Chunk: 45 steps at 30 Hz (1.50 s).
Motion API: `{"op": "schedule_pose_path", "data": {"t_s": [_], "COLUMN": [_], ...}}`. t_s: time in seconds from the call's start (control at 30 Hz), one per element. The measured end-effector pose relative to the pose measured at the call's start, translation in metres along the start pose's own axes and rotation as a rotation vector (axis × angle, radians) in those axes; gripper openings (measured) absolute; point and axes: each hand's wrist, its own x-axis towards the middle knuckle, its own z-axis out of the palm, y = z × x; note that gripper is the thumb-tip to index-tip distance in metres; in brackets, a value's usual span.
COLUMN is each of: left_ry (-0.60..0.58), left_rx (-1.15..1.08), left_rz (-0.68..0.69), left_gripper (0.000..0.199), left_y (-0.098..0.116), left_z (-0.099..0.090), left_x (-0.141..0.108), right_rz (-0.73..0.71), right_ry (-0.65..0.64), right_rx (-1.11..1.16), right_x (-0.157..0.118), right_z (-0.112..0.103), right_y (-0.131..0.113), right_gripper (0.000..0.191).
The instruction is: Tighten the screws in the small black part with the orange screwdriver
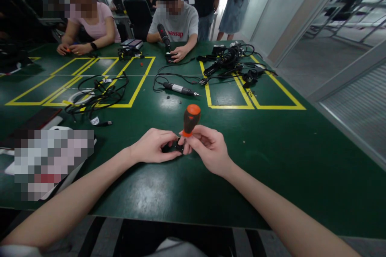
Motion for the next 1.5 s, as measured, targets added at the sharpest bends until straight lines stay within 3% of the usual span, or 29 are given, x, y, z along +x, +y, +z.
{"op": "schedule_pose_path", "data": {"t_s": [0.4,0.67,0.93,1.5], "left_ry": [-0.008,0.002,-0.017,-0.014], "left_rx": [-0.008,-0.025,-0.001,-0.046], "left_rz": [-0.017,-0.008,-0.030,-0.050], "left_gripper": [0.024,0.028,0.029,0.027], "left_y": [0.0010,0.0011,0.0024,0.0034], "left_z": [-0.0001,0.0002,-0.0001,0.0009], "left_x": [0.0005,0.0006,0.0017,0.0027], "right_rz": [0.000,0.013,0.013,0.050], "right_ry": [0.051,0.006,0.048,0.057], "right_rx": [-0.119,0.038,-0.074,-0.001], "right_x": [0.0030,-0.0008,0.0015,0.0006], "right_z": [0.0009,0.0027,0.0022,0.0056], "right_y": [-0.0046,0.0013,-0.0021,-0.0016], "right_gripper": [0.027,0.025,0.027,0.032]}}
